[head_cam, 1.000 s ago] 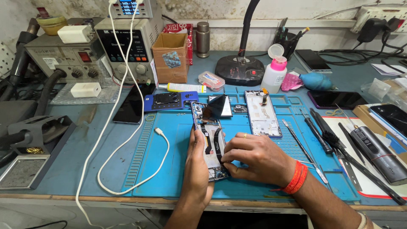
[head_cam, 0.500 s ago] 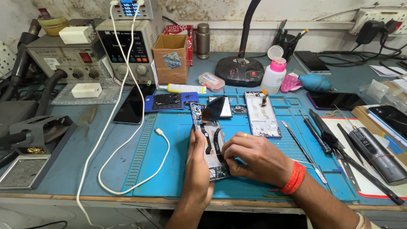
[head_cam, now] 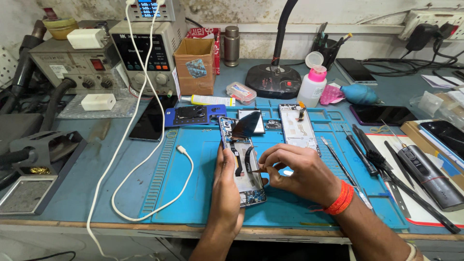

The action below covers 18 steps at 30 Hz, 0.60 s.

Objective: The person works on a smartphone at a repair bench. They pry open the phone's back cover, disconnect and lift out the battery, use a spudger and tweezers on internal components, and unscrew parts with a screwdriver while handling the disassembled phone frame.

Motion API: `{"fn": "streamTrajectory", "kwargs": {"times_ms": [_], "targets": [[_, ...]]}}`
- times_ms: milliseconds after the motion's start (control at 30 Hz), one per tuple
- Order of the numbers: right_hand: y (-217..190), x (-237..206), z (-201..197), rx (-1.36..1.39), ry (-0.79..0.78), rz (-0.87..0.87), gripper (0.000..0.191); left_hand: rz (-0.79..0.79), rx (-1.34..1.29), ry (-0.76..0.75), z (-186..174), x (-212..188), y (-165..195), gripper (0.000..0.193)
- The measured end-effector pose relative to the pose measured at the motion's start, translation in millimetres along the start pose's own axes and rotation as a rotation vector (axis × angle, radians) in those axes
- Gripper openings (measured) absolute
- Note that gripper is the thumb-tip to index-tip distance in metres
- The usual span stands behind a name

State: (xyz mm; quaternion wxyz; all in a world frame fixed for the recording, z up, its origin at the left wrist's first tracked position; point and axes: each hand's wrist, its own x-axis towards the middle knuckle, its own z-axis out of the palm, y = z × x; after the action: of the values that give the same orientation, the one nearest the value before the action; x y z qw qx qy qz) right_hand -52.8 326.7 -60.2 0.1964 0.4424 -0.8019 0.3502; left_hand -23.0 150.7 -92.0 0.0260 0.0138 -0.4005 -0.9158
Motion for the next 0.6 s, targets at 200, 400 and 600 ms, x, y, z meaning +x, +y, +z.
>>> {"fn": "streamTrajectory", "kwargs": {"times_ms": [200,400,600], "targets": [[3.8,-0.2,1.5,0.052,0.03,0.077,0.009,-0.049,-0.017,-0.009,-1.5,0.0,-0.3,0.054],[4.9,1.9,0.9,0.031,0.07,0.104,0.007,-0.015,-0.02,-0.041,-2.8,-1.1,0.9,0.054],[3.0,3.1,-2.7,0.079,0.148,0.213,0.003,-0.05,0.001,-0.049,-4.3,-0.1,3.7,0.056]]}}
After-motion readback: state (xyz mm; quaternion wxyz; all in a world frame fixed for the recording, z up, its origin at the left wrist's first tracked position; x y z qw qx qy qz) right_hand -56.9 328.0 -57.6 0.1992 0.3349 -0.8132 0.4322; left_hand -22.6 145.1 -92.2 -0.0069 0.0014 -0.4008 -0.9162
